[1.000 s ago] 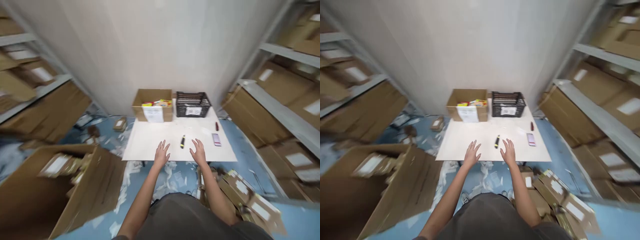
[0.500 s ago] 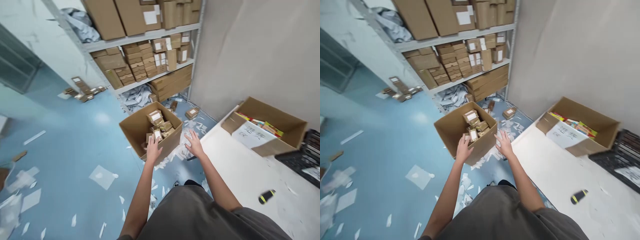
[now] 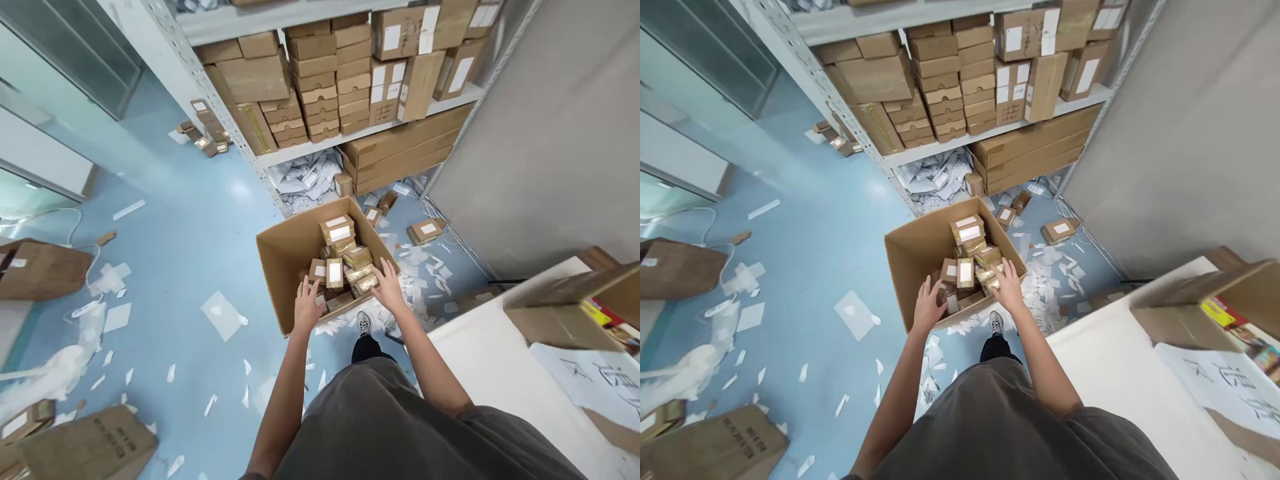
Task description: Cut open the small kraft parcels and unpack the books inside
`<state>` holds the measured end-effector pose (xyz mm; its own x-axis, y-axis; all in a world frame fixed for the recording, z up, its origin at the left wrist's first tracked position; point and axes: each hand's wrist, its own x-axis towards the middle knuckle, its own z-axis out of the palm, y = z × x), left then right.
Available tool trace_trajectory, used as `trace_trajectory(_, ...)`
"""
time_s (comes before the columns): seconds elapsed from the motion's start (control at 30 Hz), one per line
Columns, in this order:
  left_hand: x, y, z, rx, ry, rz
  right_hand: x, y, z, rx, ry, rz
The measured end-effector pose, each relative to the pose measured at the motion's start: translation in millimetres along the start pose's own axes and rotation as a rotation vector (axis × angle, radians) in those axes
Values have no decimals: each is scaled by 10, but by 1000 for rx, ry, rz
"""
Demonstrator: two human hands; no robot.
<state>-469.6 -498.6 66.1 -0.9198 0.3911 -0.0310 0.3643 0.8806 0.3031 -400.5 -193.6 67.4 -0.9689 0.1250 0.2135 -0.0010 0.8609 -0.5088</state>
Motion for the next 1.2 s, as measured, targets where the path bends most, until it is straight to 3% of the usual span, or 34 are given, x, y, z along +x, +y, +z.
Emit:
trace_trajectory(0.13, 475, 83, 109, 0, -61, -50, 535, 418, 156, 20, -90, 8)
trace_trajectory(0.27, 804, 70, 234, -28, -99, -98, 987, 664, 393, 35, -197, -17)
trace_trajectory(0.47, 851, -252, 546, -65, -158, -254, 1367, 602, 956, 67, -319, -69)
trace_trajectory(0.6, 799, -602, 926, -125, -192, -353, 1430, 475, 1409, 60, -371, -68)
trace_trajectory(0.73, 989, -815, 1615, -220, -278, -442, 1461, 523, 2056, 1, -496, -7)
trace_trajectory(0.93, 1514, -836, 2996, -403, -497, -693, 1612, 924, 3334, -163, -888, 17)
trace_trajectory(1.07, 1808, -805, 3859, -494, -521, -849, 1756, 1318, 4119, -273, -991, -54)
trace_trajectory(1.2, 1994, -730, 4469, -487, -482, -952, 1874, 1689, 4670, -309, -1099, -278)
